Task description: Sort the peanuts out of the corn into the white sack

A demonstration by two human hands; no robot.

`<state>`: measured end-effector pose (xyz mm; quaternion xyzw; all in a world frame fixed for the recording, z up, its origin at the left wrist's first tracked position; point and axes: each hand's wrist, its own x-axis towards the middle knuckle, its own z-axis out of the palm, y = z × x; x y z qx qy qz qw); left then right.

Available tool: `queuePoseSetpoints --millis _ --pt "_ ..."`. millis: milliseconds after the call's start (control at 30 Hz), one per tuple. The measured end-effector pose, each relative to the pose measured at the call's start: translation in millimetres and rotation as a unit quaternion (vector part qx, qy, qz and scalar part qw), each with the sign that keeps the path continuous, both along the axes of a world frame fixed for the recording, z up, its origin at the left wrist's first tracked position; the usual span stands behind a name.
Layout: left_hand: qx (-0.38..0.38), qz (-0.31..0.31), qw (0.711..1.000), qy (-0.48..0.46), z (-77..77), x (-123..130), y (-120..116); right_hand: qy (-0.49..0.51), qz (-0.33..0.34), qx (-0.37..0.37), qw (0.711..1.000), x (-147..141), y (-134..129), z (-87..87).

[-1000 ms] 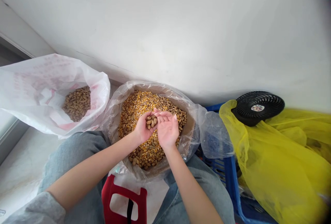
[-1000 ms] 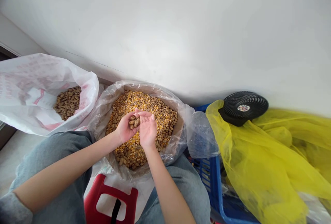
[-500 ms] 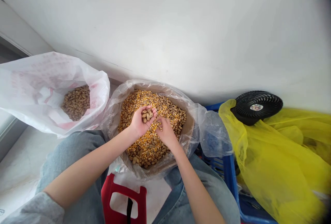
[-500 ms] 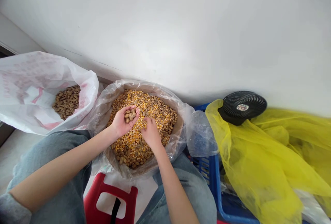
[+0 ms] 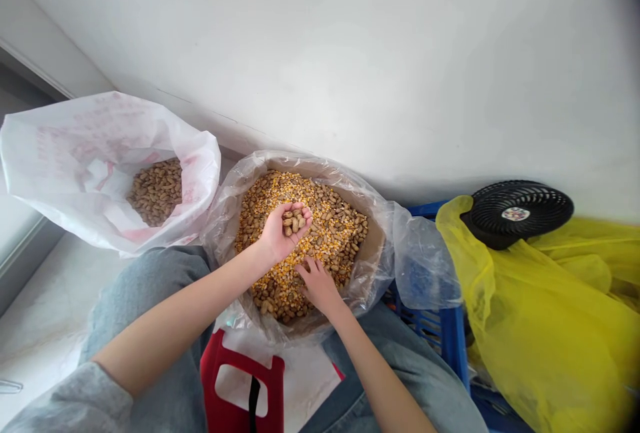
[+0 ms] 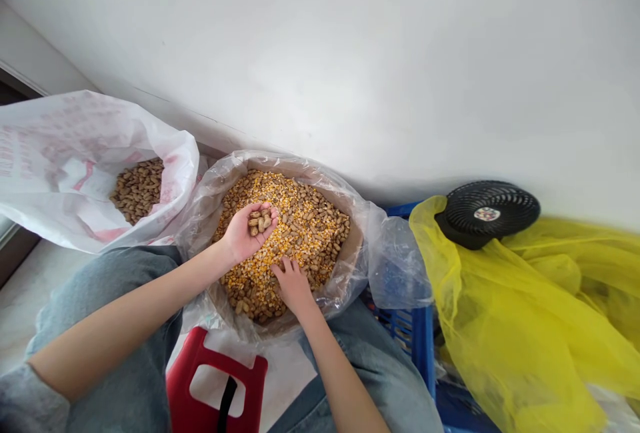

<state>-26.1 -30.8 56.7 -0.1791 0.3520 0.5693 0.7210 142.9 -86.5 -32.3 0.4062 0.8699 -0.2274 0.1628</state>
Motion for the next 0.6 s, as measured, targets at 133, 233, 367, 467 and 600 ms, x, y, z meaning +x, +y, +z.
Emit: queuePoseSetpoints --millis 133,233,367,467,600 --pt "0.002 -0.005 1.0 0.001 -0.2 -0.3 0.1 -0.01 -0.028 -0.006 1.0 -2.9 -4.5 -5.3" --pt "-0.006 -0.003 1.0 0.004 -0.3 -0.4 0.3 -0.002 -0.033 -0.019 0.999 -2.9 -3.3 -7.1" --pt "-0.007 -0.002 1.0 0.004 -0.6 -0.3 0.4 0.031 -0.057 -0.036 0.997 -1.7 2.3 -7.3" --pt "-0.004 0.001 1.0 0.0 -0.8 -0.5 0.4 0.071 -0.098 -0.063 0.991 -0.1 6.6 -7.6" --pt "-0.009 0.004 1.0 -0.003 -1.0 -0.5 0.6 0.128 -0.156 -0.117 0.972 2.3 11.9 -9.3"
